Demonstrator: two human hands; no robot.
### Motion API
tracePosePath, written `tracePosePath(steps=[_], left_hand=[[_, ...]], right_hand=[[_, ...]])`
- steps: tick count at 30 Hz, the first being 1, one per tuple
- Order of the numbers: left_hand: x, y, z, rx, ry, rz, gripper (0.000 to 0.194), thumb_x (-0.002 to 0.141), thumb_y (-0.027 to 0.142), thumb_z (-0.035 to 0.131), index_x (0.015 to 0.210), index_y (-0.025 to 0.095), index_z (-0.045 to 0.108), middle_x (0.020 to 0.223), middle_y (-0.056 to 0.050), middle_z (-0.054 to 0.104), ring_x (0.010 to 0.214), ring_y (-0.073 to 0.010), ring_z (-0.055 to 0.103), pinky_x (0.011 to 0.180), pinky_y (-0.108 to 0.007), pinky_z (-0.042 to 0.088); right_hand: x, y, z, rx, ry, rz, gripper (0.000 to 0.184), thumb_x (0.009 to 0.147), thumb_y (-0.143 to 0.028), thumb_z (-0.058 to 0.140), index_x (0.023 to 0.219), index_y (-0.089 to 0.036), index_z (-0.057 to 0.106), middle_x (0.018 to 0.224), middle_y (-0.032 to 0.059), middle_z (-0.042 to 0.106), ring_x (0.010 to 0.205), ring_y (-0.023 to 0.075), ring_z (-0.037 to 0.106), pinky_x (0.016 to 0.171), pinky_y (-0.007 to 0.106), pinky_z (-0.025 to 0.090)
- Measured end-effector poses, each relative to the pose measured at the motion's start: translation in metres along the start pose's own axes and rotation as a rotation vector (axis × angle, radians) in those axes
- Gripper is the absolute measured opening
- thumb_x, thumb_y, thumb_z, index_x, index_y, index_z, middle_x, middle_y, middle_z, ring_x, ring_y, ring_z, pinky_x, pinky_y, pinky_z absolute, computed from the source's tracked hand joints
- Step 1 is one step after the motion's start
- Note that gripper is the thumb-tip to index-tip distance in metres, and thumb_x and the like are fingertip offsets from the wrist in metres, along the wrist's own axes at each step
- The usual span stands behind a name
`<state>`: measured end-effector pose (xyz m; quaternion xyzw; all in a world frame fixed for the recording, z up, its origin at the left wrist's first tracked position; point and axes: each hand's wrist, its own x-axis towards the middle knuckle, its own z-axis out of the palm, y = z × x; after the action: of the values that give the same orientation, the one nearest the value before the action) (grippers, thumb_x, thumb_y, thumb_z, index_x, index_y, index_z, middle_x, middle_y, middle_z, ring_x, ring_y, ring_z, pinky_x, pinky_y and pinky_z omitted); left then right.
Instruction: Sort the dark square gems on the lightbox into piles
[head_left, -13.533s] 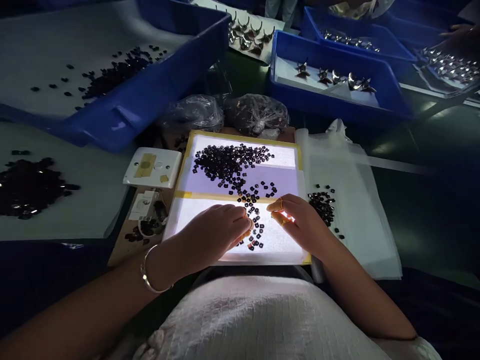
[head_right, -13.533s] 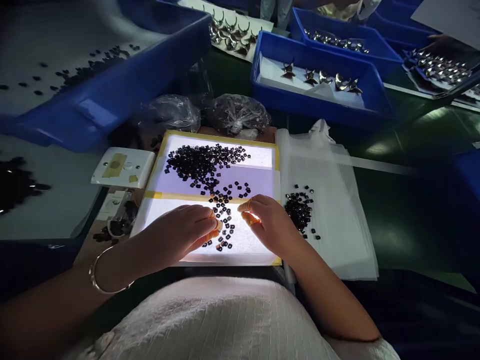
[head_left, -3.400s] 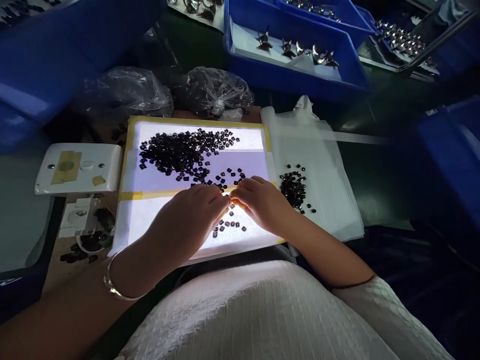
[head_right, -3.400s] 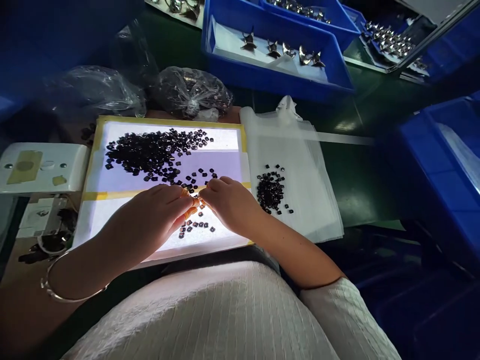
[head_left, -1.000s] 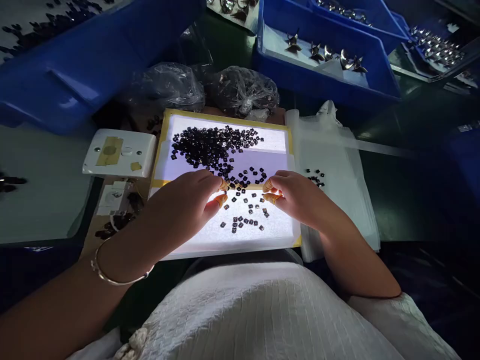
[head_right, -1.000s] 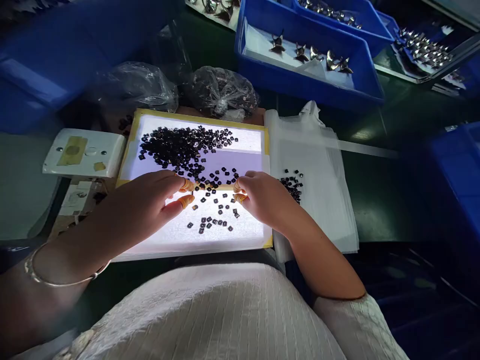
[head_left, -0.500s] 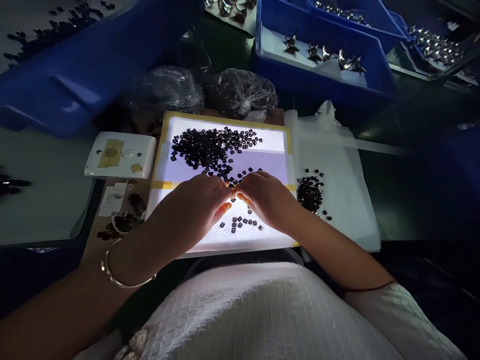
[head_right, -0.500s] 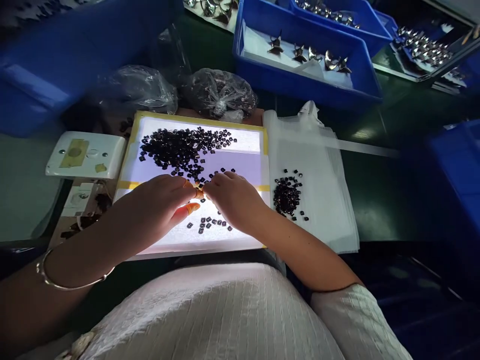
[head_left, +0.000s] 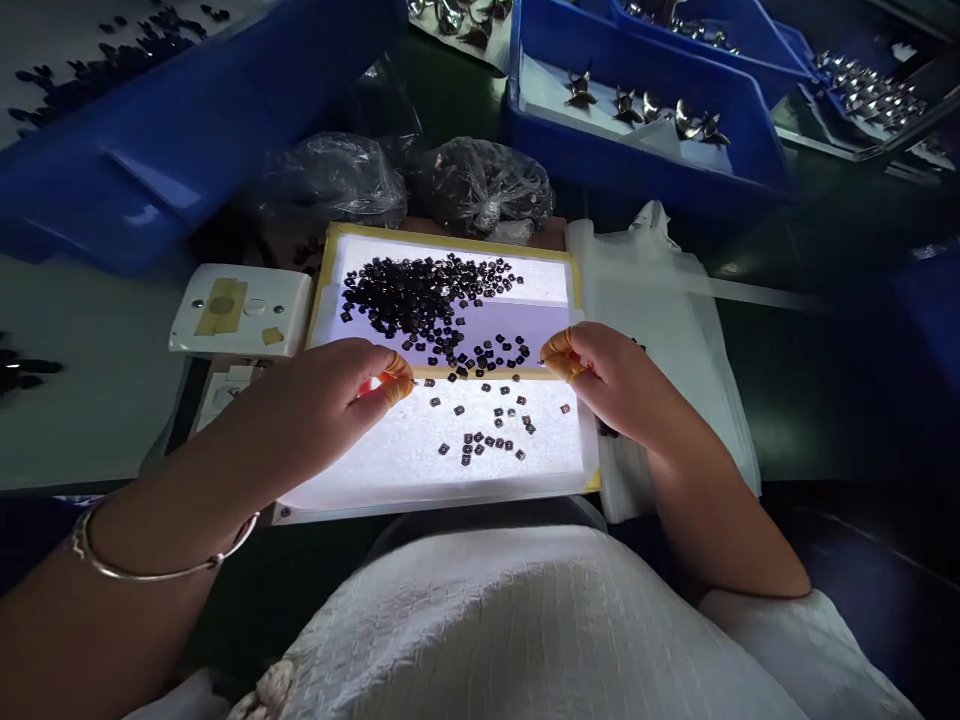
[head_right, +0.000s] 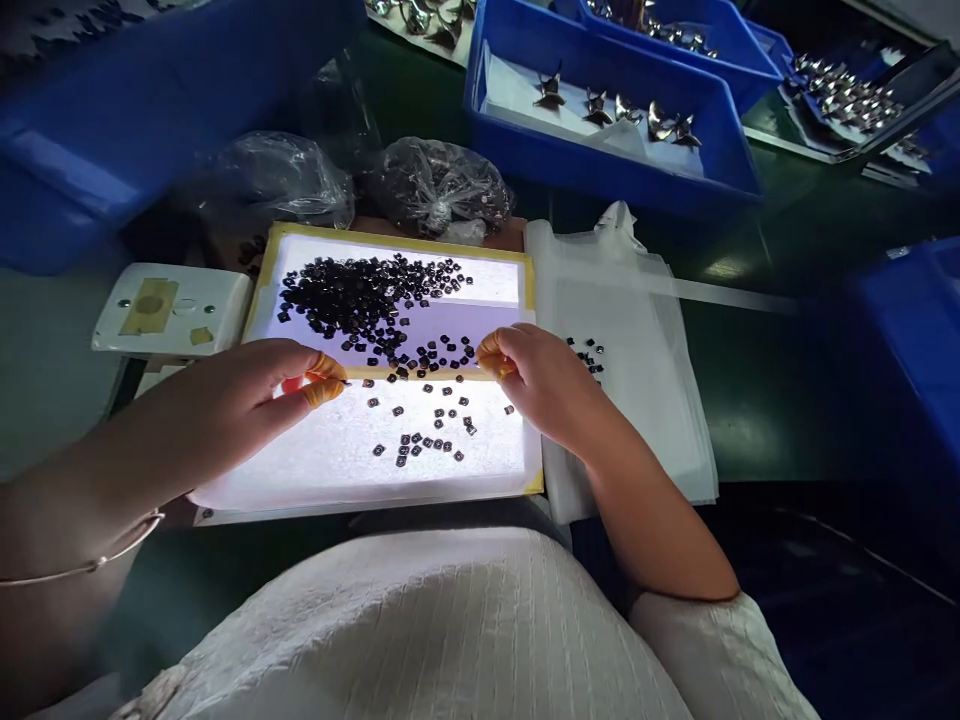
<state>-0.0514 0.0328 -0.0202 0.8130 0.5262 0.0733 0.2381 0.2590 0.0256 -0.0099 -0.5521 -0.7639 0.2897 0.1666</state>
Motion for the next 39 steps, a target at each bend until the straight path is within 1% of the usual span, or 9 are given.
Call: tracePosePath(steps=[4, 8, 11, 17, 23, 26, 30, 36, 39], left_hand=[[-0.002, -0.006, -0.003, 0.076, -0.075, -0.050, 0.020, 0.100, 0.032, 0.052, 0.087, 0.021, 0.062, 0.085, -0.005, 0.067, 0.075, -0.0230, 0.062, 0.064, -0.036, 0.043], [0.000, 0.006, 0.003, 0.167, -0.001, -0.017, 0.014, 0.099, 0.022, 0.049, 0.090, 0.019, 0.059, 0.088, -0.009, 0.065, 0.074, -0.0242, 0.060, 0.063, -0.036, 0.040], [0.001, 0.013, 0.014, 0.178, 0.024, 0.022, 0.015, 0.099, 0.020, 0.046, 0.093, 0.020, 0.059, 0.091, -0.009, 0.064, 0.075, -0.0237, 0.061, 0.063, -0.036, 0.042], [0.004, 0.031, 0.040, 0.050, 0.055, 0.245, 0.018, 0.094, 0.011, 0.045, 0.098, 0.017, 0.062, 0.091, -0.010, 0.064, 0.080, -0.0252, 0.062, 0.068, -0.039, 0.050], [0.000, 0.042, 0.045, -0.050, -0.007, 0.307, 0.019, 0.099, 0.017, 0.045, 0.104, 0.018, 0.063, 0.089, -0.006, 0.067, 0.075, -0.0191, 0.063, 0.066, -0.033, 0.053], [-0.004, 0.032, 0.040, -0.068, 0.030, 0.277, 0.019, 0.101, 0.018, 0.043, 0.106, 0.019, 0.062, 0.098, -0.009, 0.068, 0.085, -0.0225, 0.066, 0.073, -0.038, 0.056], [-0.004, 0.022, 0.036, 0.013, 0.085, 0.287, 0.026, 0.101, 0.016, 0.044, 0.119, 0.016, 0.062, 0.103, -0.013, 0.066, 0.093, -0.0259, 0.064, 0.080, -0.043, 0.057], [0.006, 0.034, 0.041, 0.097, 0.083, 0.381, 0.031, 0.100, 0.013, 0.043, 0.122, 0.010, 0.064, 0.096, -0.013, 0.065, 0.088, -0.0270, 0.063, 0.075, -0.043, 0.057], [0.011, 0.037, 0.043, 0.125, 0.076, 0.371, 0.031, 0.099, 0.012, 0.042, 0.121, 0.011, 0.064, 0.098, -0.014, 0.066, 0.089, -0.0274, 0.062, 0.074, -0.043, 0.057]], right_hand=[[-0.009, 0.013, -0.010, -0.085, -0.161, 0.094, 0.023, 0.089, -0.003, 0.053, 0.089, -0.020, 0.068, 0.094, 0.0035, 0.071, 0.083, 0.0176, 0.064, 0.070, 0.032, 0.045], [-0.008, 0.010, 0.004, -0.146, -0.062, 0.120, 0.028, 0.087, 0.003, 0.051, 0.092, -0.018, 0.068, 0.099, 0.0057, 0.067, 0.083, 0.0172, 0.061, 0.069, 0.031, 0.044], [-0.006, 0.001, 0.017, -0.143, -0.048, 0.062, 0.031, 0.085, 0.005, 0.049, 0.098, -0.017, 0.067, 0.100, 0.0069, 0.064, 0.079, 0.0161, 0.059, 0.068, 0.030, 0.044], [-0.006, -0.020, 0.037, -0.159, -0.128, -0.085, 0.030, 0.086, 0.005, 0.050, 0.100, -0.014, 0.068, 0.099, 0.0081, 0.062, 0.082, 0.0172, 0.055, 0.071, 0.031, 0.045], [-0.016, -0.021, 0.029, -0.028, -0.234, -0.130, 0.030, 0.092, 0.000, 0.050, 0.107, -0.017, 0.070, 0.099, 0.0070, 0.065, 0.083, 0.0168, 0.059, 0.071, 0.030, 0.048], [-0.027, -0.007, 0.015, 0.081, -0.149, -0.091, 0.034, 0.092, -0.001, 0.047, 0.111, -0.019, 0.068, 0.106, 0.0074, 0.067, 0.086, 0.0162, 0.062, 0.071, 0.029, 0.050], [-0.045, 0.005, 0.009, 0.008, -0.101, -0.014, 0.030, 0.090, -0.001, 0.048, 0.105, -0.019, 0.067, 0.100, 0.0063, 0.066, 0.082, 0.0165, 0.061, 0.071, 0.030, 0.050], [-0.053, -0.005, 0.020, 0.087, -0.222, -0.080, 0.033, 0.091, 0.001, 0.047, 0.110, -0.018, 0.066, 0.103, 0.0065, 0.068, 0.087, 0.0168, 0.064, 0.072, 0.029, 0.050], [-0.047, -0.004, 0.022, 0.143, -0.107, -0.105, 0.039, 0.089, 0.003, 0.044, 0.112, -0.019, 0.067, 0.100, 0.0053, 0.067, 0.088, 0.0165, 0.064, 0.075, 0.031, 0.053]])
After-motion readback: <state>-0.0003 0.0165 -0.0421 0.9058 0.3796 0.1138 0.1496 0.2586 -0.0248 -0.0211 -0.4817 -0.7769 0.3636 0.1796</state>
